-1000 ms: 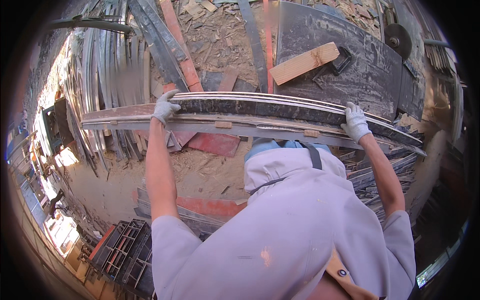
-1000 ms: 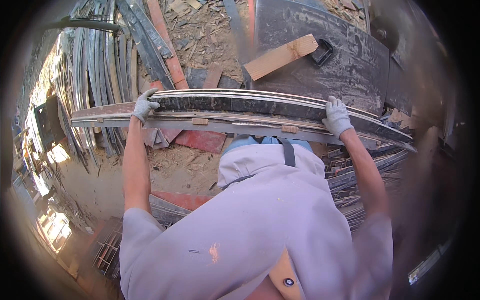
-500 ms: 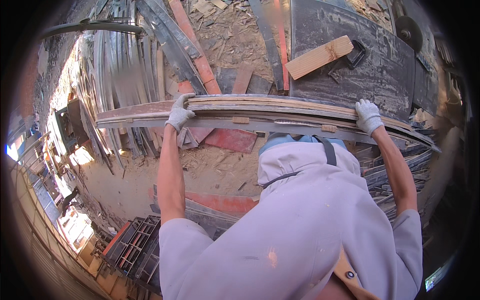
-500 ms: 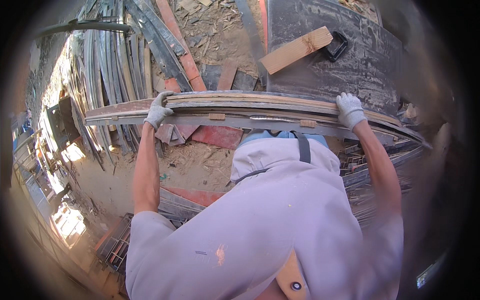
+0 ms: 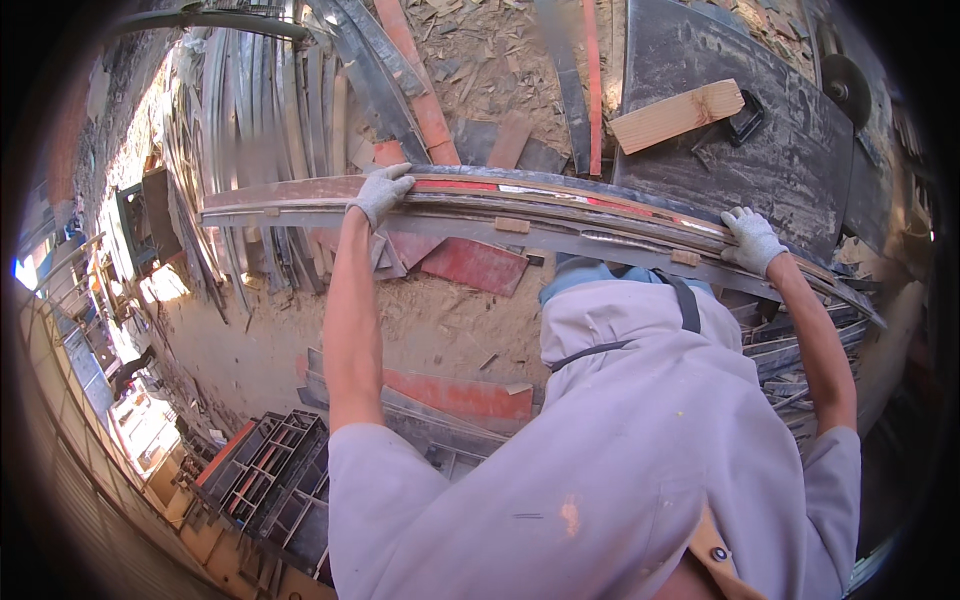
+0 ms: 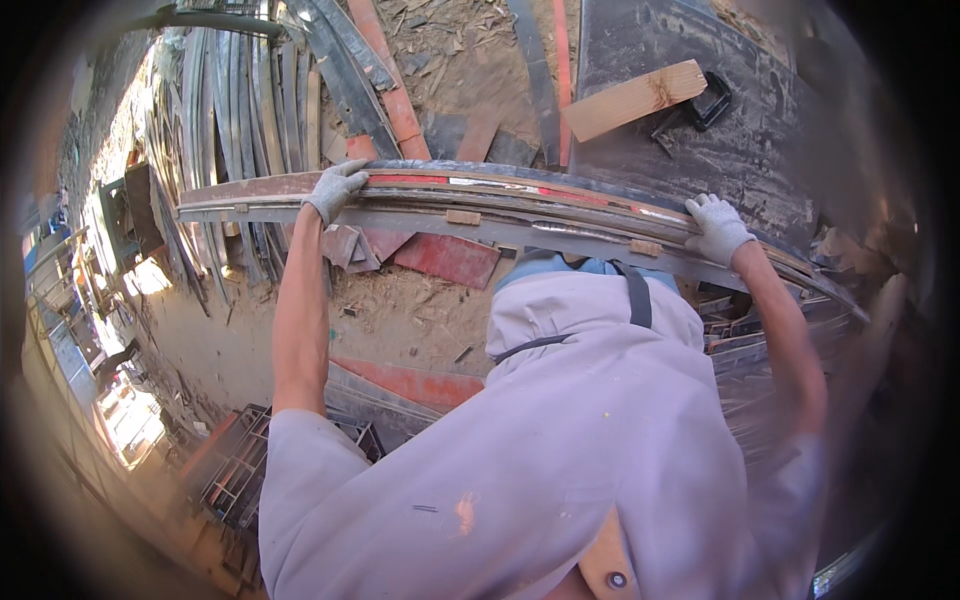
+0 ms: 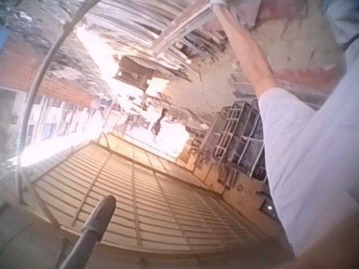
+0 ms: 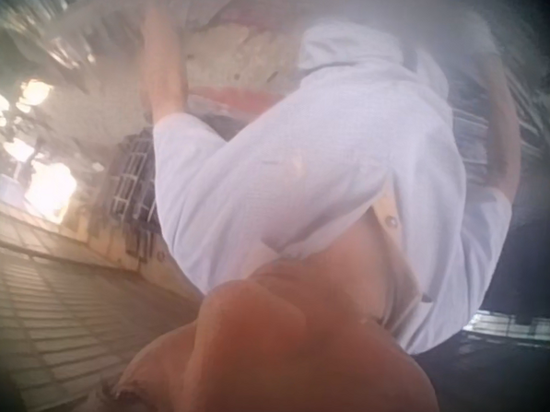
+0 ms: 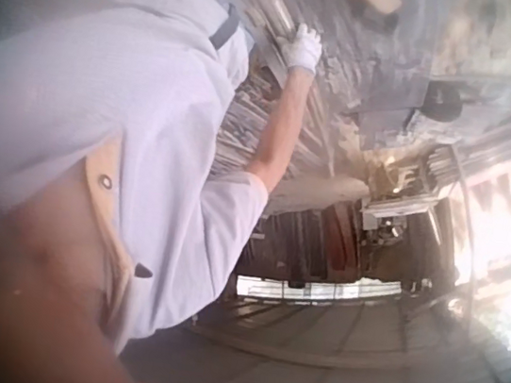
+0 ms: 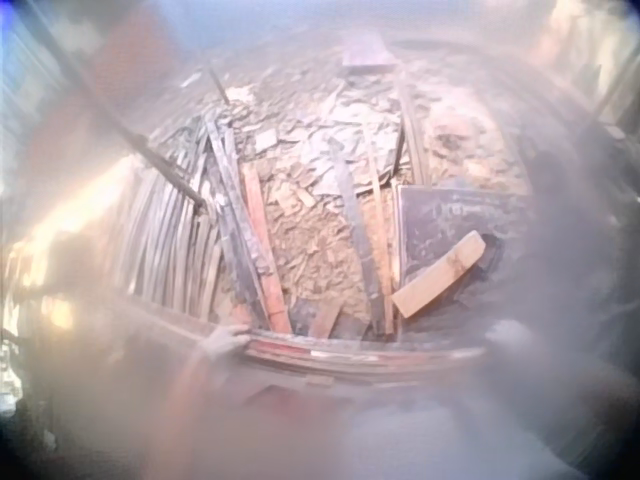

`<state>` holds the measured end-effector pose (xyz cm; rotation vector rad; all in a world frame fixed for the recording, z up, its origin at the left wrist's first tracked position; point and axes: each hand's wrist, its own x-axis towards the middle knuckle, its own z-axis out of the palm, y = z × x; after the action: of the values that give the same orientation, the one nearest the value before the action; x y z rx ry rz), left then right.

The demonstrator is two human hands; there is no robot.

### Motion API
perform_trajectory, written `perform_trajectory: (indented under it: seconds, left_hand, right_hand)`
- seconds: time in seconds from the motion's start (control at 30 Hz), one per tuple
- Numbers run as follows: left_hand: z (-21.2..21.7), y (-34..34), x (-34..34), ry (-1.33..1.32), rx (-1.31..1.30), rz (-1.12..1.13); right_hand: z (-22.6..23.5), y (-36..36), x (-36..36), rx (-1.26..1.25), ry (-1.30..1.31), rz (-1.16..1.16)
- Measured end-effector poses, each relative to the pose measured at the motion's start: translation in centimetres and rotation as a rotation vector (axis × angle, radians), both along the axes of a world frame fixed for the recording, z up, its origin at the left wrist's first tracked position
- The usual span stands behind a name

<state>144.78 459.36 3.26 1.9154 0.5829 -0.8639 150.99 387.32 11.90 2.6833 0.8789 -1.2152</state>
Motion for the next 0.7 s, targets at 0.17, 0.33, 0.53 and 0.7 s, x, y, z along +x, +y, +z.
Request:
perform_trajectory:
  seconds: [0.17, 0.33, 0.53, 0.7]
  left_hand:
    - [3.0, -1.7, 0.4, 0.038, -0.061, -0.013]
    - [1.5, -1.1, 0.1, 0.000, -0.024, -0.012]
    - [1.2, -1.0, 0.0, -0.015, -0.024, 0.018]
    - [1.9, -1.2, 0.4, -0.008, -0.014, -0.033]
  right_hand:
    - [1.0, 1.3, -0.5, -0.039, 0.050, -0.084]
    - [-0.2, 0.9, -0.3, -0.017, 0.044, -0.104]
    - [-1.7, -0.2, -0.9, 0.034, -0.007, -0.079]
    - [-1.7, 0.5, -0.9, 0.002, -0.022, -0.046]
